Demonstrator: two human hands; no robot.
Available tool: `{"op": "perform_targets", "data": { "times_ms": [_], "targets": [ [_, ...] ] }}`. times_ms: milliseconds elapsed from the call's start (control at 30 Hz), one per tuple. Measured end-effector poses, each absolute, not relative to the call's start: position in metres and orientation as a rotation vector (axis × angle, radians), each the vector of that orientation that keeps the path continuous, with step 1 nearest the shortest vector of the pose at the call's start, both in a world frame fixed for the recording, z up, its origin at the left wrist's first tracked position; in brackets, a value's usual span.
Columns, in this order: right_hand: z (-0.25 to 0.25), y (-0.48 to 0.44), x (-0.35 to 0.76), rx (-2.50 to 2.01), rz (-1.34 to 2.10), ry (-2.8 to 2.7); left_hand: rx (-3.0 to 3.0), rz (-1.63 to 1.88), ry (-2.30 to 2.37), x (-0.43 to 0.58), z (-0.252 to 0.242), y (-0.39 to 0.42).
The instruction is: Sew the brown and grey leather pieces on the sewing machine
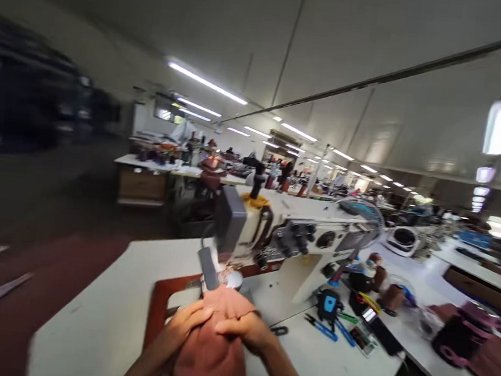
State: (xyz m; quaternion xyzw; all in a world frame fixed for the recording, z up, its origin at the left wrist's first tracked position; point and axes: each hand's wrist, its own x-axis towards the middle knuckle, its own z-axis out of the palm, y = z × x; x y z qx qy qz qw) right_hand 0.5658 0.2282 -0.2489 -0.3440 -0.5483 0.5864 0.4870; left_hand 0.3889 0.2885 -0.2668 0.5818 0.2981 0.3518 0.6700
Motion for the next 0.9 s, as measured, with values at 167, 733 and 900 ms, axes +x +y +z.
{"op": "perform_targets", "data": {
  "times_ms": [167,733,900],
  "targets": [
    [-0.256,0.230,0.574,-0.762,1.600,-1.253,1.260,0.725,0.523,0.392,-0.255,0.280],
    [-0.259,0.226,0.574,-0.912,1.414,-1.208,1.818,0.754,0.739,0.382,-0.257,0.289],
    [-0.268,0.230,0.571,-0.939,1.320,-1.155,1.464,0.650,0.684,0.388,-0.257,0.280]
  ]
}}
